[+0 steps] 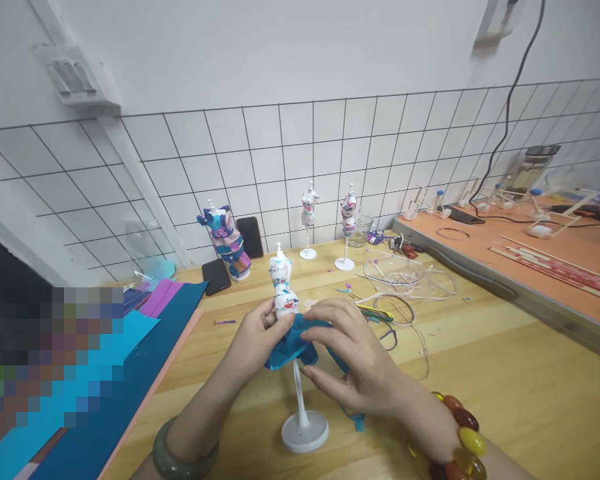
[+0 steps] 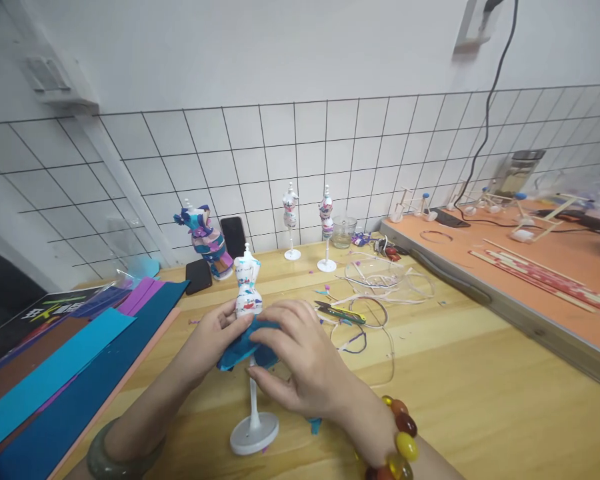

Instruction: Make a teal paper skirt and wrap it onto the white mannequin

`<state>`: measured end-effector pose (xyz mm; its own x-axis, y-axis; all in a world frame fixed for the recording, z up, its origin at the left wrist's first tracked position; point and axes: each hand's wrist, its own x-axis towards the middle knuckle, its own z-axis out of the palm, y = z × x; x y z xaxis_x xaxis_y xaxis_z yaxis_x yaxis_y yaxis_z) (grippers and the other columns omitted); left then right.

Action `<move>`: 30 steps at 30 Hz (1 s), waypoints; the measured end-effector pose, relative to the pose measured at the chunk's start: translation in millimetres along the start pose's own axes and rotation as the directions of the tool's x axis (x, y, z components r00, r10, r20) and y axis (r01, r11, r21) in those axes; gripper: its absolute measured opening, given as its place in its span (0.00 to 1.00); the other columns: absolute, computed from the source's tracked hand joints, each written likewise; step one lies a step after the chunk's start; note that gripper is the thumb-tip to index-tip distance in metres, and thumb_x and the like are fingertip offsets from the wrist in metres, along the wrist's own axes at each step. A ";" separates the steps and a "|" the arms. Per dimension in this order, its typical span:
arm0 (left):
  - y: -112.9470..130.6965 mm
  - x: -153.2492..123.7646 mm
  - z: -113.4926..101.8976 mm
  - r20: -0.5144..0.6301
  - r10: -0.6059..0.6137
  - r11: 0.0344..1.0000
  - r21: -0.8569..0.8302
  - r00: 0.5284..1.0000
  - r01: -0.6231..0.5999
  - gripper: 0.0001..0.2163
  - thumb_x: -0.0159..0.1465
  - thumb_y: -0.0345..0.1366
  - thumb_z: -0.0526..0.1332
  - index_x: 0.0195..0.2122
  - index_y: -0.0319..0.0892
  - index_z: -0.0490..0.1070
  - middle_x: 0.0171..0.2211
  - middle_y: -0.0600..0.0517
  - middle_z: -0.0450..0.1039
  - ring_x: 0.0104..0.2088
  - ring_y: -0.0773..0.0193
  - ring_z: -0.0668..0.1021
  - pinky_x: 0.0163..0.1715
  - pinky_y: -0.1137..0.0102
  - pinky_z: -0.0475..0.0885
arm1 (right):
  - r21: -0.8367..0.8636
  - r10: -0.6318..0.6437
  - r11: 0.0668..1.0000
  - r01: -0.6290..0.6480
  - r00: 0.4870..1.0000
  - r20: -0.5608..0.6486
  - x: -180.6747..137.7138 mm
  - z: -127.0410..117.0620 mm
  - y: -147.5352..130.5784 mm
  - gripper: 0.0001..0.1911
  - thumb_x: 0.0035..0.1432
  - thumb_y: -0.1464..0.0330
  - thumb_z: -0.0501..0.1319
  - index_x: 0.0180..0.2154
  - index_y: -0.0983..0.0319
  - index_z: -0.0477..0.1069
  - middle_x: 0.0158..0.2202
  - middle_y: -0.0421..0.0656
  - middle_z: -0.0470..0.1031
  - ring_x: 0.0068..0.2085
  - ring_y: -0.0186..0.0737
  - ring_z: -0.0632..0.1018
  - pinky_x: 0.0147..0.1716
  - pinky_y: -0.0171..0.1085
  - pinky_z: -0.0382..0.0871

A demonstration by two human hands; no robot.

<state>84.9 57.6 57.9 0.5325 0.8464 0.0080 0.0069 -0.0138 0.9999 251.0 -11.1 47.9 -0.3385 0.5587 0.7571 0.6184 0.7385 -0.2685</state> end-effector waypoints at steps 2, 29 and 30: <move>-1.3 1.0 2.0 -0.012 -0.011 0.999 -0.053 1.000 0.011 0.15 0.56 0.41 0.62 0.40 0.38 0.68 0.33 0.50 0.74 0.33 0.63 0.75 0.32 0.71 0.68 | -0.121 -0.072 0.990 0.077 0.996 0.050 -1.1 3.8 -0.7 0.11 0.55 0.72 0.58 0.42 0.62 0.68 0.45 0.48 0.70 0.47 0.47 0.68 0.45 0.48 0.62; -11.4 5.3 -6.9 -0.043 -0.021 0.985 -0.174 0.999 0.013 0.15 0.55 0.39 0.63 0.41 0.37 0.70 0.32 0.50 0.74 0.33 0.62 0.75 0.35 0.69 0.68 | -0.211 -0.224 0.943 0.256 0.960 0.165 -9.7 22.8 -9.3 0.09 0.61 0.76 0.52 0.34 0.65 0.70 0.29 0.45 0.72 0.29 0.39 0.67 0.27 0.38 0.58; -11.0 5.1 -7.0 -0.043 -0.025 0.986 -0.169 0.999 0.017 0.15 0.55 0.39 0.63 0.41 0.37 0.70 0.32 0.50 0.74 0.34 0.62 0.75 0.35 0.69 0.68 | -0.216 -0.222 0.942 0.256 0.960 0.169 -10.2 23.1 -8.9 0.09 0.61 0.76 0.52 0.34 0.65 0.70 0.29 0.45 0.72 0.29 0.38 0.67 0.27 0.38 0.58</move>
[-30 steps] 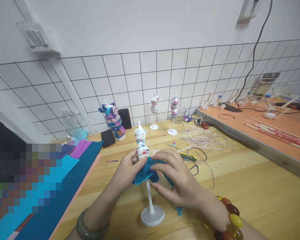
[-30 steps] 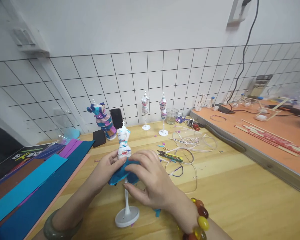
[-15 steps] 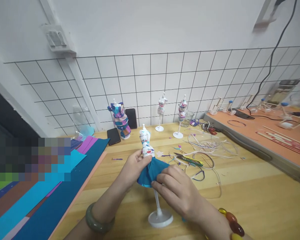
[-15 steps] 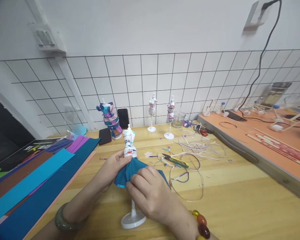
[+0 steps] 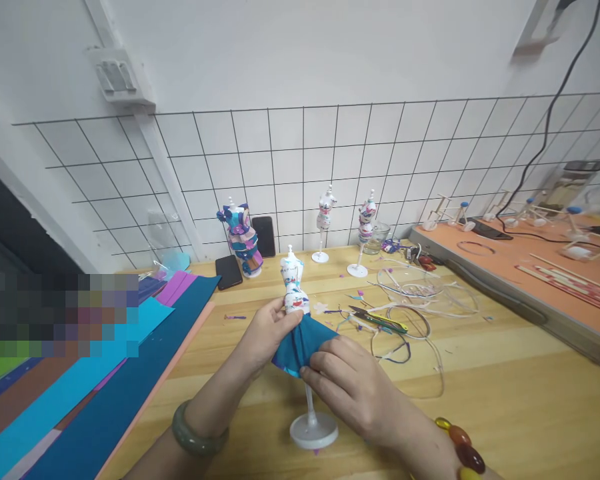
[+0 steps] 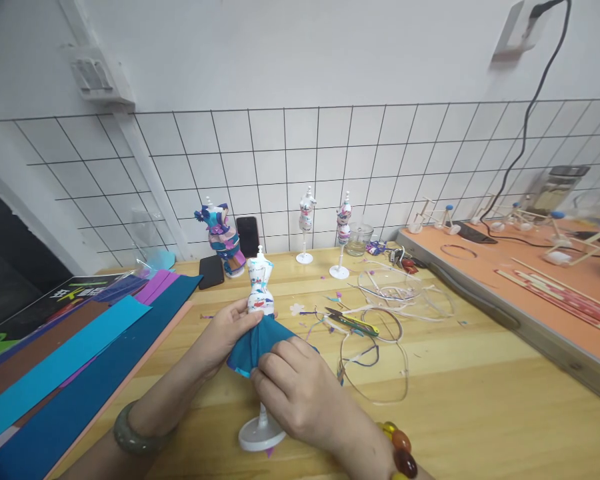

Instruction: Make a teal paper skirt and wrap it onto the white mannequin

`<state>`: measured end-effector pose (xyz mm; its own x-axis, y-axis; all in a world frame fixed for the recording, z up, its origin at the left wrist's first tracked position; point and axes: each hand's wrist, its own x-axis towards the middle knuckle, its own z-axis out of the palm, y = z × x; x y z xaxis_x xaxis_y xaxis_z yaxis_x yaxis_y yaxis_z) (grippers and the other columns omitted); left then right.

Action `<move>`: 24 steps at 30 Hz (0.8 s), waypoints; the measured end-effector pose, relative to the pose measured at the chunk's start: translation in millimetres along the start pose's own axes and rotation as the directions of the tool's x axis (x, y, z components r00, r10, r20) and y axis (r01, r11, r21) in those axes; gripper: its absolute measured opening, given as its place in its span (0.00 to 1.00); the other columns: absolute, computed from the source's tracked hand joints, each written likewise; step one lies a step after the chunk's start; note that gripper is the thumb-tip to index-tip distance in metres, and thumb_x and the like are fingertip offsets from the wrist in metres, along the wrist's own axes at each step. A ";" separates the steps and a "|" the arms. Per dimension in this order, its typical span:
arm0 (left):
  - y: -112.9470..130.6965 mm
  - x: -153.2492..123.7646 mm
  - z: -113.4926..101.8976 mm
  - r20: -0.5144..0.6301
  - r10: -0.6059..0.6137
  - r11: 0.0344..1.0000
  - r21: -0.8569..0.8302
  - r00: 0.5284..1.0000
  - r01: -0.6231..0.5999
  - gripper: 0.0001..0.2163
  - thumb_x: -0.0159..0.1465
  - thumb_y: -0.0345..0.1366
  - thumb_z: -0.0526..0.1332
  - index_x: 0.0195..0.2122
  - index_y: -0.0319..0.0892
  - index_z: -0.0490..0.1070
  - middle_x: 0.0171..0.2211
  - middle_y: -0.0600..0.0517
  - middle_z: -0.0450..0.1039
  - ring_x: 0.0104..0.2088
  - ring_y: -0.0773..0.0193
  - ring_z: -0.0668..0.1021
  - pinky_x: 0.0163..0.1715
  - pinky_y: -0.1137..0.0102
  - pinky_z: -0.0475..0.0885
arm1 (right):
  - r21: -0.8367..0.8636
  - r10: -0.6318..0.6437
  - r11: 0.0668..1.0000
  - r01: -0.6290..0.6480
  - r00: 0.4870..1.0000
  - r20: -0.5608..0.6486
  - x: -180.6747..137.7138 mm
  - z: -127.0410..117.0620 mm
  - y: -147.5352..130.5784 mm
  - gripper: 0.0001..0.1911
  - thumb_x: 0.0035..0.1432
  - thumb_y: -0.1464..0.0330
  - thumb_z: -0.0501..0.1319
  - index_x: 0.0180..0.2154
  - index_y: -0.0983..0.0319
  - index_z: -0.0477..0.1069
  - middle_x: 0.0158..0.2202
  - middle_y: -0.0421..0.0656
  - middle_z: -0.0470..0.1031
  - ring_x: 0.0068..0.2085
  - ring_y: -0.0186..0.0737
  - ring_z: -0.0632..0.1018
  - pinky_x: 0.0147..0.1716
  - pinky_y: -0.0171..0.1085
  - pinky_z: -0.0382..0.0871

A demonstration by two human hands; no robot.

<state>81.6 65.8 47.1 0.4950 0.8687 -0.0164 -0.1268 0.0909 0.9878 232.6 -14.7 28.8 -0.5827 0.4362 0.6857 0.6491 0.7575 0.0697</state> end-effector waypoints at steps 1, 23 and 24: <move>0.4 -0.2 0.0 -0.002 -0.005 1.000 0.008 1.000 0.005 0.15 0.55 0.39 0.63 0.40 0.36 0.70 0.32 0.50 0.74 0.33 0.62 0.75 0.35 0.69 0.68 | -0.004 0.001 1.000 -0.001 1.000 0.002 -0.5 0.4 0.3 0.08 0.61 0.76 0.52 0.34 0.64 0.70 0.29 0.45 0.72 0.29 0.38 0.67 0.27 0.38 0.58; 14.1 -14.4 11.7 0.329 0.073 0.940 0.292 0.941 -0.175 0.18 0.62 0.38 0.55 0.54 0.43 0.63 0.50 0.47 0.70 0.48 0.56 0.72 0.47 0.66 0.67 | 0.739 0.493 -0.079 -0.670 0.618 0.613 -9.1 -14.6 44.9 0.17 0.57 0.56 0.57 0.29 0.64 0.71 0.24 0.36 0.67 0.25 0.29 0.67 0.26 0.30 0.61; 13.9 -14.5 11.7 0.333 0.072 0.935 0.305 0.940 -0.180 0.18 0.62 0.38 0.55 0.54 0.44 0.63 0.50 0.48 0.70 0.48 0.56 0.72 0.47 0.66 0.67 | 0.735 0.461 -0.096 -0.671 0.625 0.630 -10.4 -17.4 45.7 0.16 0.57 0.57 0.57 0.30 0.64 0.72 0.25 0.36 0.69 0.26 0.30 0.68 0.27 0.30 0.62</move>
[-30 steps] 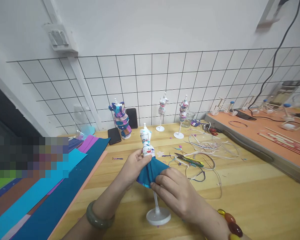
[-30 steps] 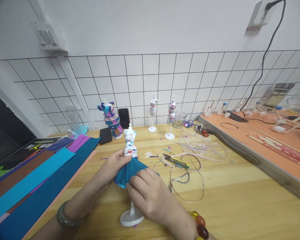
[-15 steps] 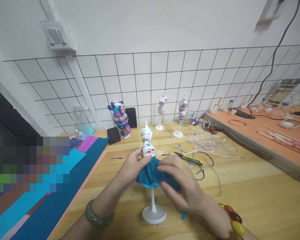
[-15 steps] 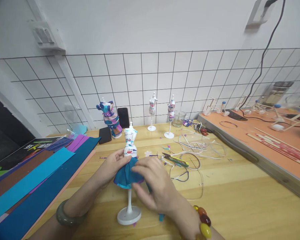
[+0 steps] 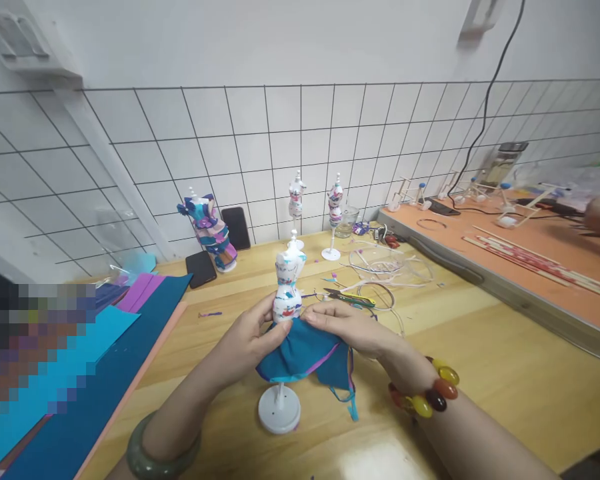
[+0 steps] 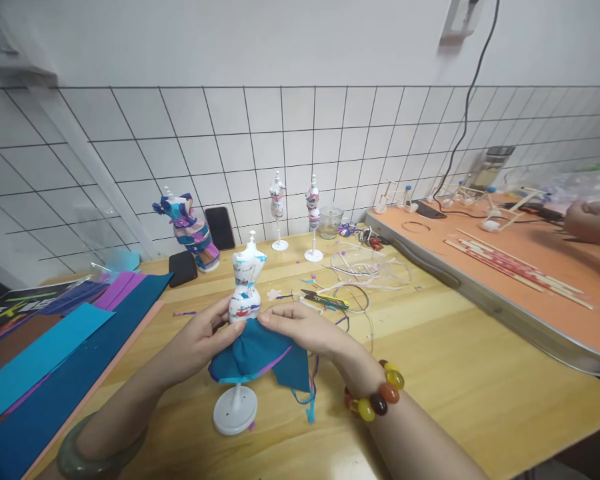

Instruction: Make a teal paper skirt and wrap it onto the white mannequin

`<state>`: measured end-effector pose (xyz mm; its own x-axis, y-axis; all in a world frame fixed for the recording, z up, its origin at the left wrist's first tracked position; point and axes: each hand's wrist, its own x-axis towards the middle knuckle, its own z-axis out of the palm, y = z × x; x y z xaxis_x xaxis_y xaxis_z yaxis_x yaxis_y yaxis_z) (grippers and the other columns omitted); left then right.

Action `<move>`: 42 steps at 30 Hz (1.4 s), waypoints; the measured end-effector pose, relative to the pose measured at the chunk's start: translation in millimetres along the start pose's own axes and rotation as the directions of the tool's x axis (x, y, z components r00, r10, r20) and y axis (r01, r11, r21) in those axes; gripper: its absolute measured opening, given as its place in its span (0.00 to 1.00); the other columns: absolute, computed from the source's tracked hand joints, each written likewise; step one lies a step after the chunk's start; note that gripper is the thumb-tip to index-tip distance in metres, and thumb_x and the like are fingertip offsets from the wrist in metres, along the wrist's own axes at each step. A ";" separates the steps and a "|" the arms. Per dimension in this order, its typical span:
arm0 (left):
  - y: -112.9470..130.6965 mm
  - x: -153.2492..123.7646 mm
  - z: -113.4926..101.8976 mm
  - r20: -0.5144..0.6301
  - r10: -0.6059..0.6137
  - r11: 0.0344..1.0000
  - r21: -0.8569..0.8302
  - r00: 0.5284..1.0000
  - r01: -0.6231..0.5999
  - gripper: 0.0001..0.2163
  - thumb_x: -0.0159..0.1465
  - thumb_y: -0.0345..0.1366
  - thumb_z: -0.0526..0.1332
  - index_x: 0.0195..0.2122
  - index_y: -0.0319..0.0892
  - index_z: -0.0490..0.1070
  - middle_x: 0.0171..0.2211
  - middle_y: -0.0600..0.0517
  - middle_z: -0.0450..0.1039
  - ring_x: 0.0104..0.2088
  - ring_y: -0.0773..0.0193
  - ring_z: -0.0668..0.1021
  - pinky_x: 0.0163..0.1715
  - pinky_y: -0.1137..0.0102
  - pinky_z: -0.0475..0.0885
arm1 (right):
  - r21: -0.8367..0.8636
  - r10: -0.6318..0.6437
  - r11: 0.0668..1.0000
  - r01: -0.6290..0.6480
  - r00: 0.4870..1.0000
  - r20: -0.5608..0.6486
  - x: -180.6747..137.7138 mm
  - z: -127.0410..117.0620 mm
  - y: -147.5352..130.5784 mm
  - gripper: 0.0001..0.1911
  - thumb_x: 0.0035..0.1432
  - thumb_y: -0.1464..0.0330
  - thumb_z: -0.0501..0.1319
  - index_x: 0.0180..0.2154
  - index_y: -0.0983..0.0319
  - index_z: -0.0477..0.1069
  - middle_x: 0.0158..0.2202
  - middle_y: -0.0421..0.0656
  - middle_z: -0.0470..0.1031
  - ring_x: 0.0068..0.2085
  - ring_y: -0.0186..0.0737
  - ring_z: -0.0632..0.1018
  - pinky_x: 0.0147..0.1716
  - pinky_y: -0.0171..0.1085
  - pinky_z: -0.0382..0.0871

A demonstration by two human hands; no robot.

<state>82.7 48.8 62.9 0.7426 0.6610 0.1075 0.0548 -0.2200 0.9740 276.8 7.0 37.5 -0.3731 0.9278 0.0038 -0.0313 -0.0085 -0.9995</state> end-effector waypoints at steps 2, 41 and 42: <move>-0.9 -0.4 0.2 0.008 0.001 1.000 0.031 1.000 -0.002 0.19 0.62 0.38 0.55 0.54 0.44 0.62 0.51 0.48 0.70 0.49 0.56 0.72 0.48 0.66 0.67 | 0.004 0.003 1.000 -0.004 0.998 0.062 -3.7 -4.3 -2.3 0.15 0.57 0.58 0.58 0.31 0.63 0.73 0.27 0.37 0.71 0.28 0.31 0.69 0.29 0.31 0.63; -5.1 -0.1 5.3 -0.111 0.006 0.997 -0.079 0.994 -0.015 0.23 0.60 0.33 0.59 0.58 0.43 0.59 0.55 0.47 0.65 0.55 0.54 0.67 0.54 0.61 0.63 | -0.357 -0.198 0.924 0.136 0.970 -0.141 -2.0 3.5 -3.1 0.11 0.55 0.62 0.60 0.29 0.63 0.71 0.28 0.40 0.72 0.30 0.34 0.71 0.31 0.33 0.66; -4.9 0.2 4.9 -0.118 -0.004 0.996 -0.090 0.993 -0.007 0.24 0.60 0.34 0.59 0.58 0.43 0.58 0.56 0.47 0.65 0.55 0.53 0.67 0.54 0.61 0.63 | -0.366 -0.200 0.921 0.136 0.969 -0.143 -2.4 3.5 -3.4 0.11 0.55 0.61 0.60 0.29 0.63 0.71 0.28 0.40 0.72 0.31 0.34 0.71 0.32 0.33 0.66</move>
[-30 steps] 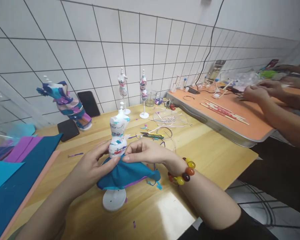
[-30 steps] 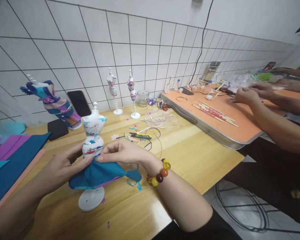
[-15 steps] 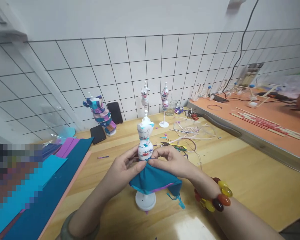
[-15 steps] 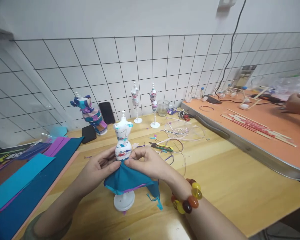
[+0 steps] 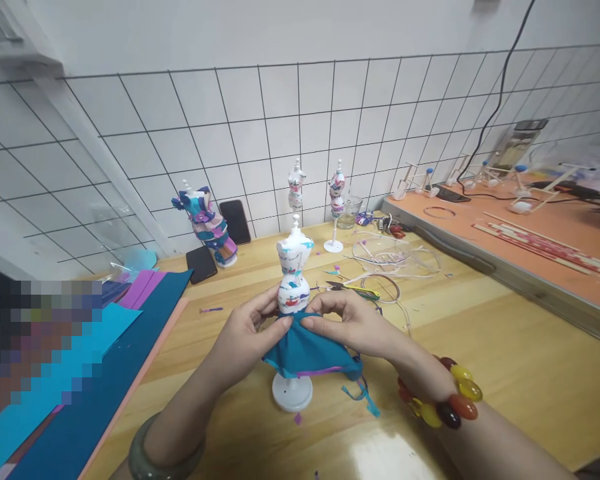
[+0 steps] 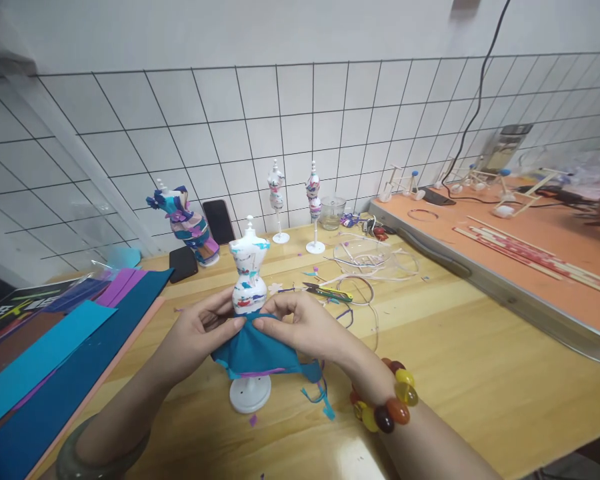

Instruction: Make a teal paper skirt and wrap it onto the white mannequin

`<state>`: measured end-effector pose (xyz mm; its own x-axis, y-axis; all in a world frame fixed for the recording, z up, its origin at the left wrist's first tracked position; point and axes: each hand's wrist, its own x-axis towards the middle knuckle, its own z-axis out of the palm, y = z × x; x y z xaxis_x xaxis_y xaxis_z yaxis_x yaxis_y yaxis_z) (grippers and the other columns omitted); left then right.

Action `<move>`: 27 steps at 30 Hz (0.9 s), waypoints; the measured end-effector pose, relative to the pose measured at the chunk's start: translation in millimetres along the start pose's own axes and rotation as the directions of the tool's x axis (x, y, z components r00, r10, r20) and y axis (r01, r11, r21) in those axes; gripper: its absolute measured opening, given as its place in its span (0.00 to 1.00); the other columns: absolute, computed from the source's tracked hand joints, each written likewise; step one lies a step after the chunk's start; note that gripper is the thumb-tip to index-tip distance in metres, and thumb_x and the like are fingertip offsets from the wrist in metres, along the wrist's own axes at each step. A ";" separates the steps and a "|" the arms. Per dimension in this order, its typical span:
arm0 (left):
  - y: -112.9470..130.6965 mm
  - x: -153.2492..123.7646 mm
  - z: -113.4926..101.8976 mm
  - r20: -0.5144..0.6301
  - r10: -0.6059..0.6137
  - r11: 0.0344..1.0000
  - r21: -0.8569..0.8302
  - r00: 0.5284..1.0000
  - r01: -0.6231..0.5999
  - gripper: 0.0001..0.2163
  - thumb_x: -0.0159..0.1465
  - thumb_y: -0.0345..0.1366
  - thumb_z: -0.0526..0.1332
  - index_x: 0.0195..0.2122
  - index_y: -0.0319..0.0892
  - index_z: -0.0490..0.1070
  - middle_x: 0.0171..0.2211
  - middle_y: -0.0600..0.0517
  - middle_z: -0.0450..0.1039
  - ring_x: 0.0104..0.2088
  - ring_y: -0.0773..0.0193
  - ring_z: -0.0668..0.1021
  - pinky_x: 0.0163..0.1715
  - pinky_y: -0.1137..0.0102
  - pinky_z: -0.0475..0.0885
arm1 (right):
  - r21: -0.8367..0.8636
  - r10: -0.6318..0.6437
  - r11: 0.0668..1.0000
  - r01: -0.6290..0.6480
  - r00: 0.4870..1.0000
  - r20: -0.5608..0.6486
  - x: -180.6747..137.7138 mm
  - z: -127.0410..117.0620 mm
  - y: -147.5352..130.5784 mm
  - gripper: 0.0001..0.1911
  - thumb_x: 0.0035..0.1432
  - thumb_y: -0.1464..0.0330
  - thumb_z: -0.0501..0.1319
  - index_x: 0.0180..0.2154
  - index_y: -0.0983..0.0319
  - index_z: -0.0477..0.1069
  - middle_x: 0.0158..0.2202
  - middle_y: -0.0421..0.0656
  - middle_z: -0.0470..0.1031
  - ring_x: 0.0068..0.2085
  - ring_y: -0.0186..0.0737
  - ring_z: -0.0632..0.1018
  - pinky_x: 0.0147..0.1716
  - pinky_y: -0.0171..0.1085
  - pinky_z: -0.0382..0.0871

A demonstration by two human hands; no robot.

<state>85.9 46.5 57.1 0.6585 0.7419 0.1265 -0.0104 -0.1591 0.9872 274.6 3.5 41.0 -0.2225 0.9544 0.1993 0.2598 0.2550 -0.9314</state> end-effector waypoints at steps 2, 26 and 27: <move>0.0 0.6 -0.6 0.002 -0.017 1.000 -0.017 1.000 0.017 0.24 0.60 0.34 0.59 0.58 0.43 0.58 0.55 0.47 0.65 0.55 0.53 0.67 0.54 0.60 0.63 | -0.015 -0.013 1.000 0.013 1.000 -0.015 -0.5 0.2 -1.0 0.11 0.54 0.61 0.61 0.28 0.63 0.72 0.28 0.40 0.72 0.31 0.34 0.72 0.31 0.33 0.66; -4.5 3.1 3.6 -0.123 0.023 0.995 -0.089 0.992 -0.034 0.26 0.57 0.33 0.62 0.57 0.40 0.60 0.55 0.45 0.66 0.55 0.54 0.68 0.54 0.61 0.64 | -0.119 -0.201 0.974 0.192 0.977 -0.067 -4.3 4.2 -10.8 0.06 0.56 0.67 0.60 0.34 0.60 0.75 0.33 0.40 0.78 0.35 0.36 0.76 0.35 0.33 0.68; -4.7 3.4 4.1 -0.132 0.023 0.996 -0.088 0.991 -0.034 0.26 0.57 0.33 0.62 0.57 0.40 0.60 0.55 0.45 0.66 0.55 0.54 0.68 0.54 0.61 0.64 | -0.127 -0.208 0.972 0.198 0.975 -0.073 -4.1 4.6 -10.5 0.06 0.56 0.67 0.60 0.34 0.60 0.75 0.33 0.40 0.78 0.35 0.36 0.76 0.36 0.34 0.68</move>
<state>91.2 47.1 52.6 0.5528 0.8177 0.1604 -0.0990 -0.1267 0.9870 268.4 -3.8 48.6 -0.2021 0.8892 0.4105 0.3281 0.4564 -0.8271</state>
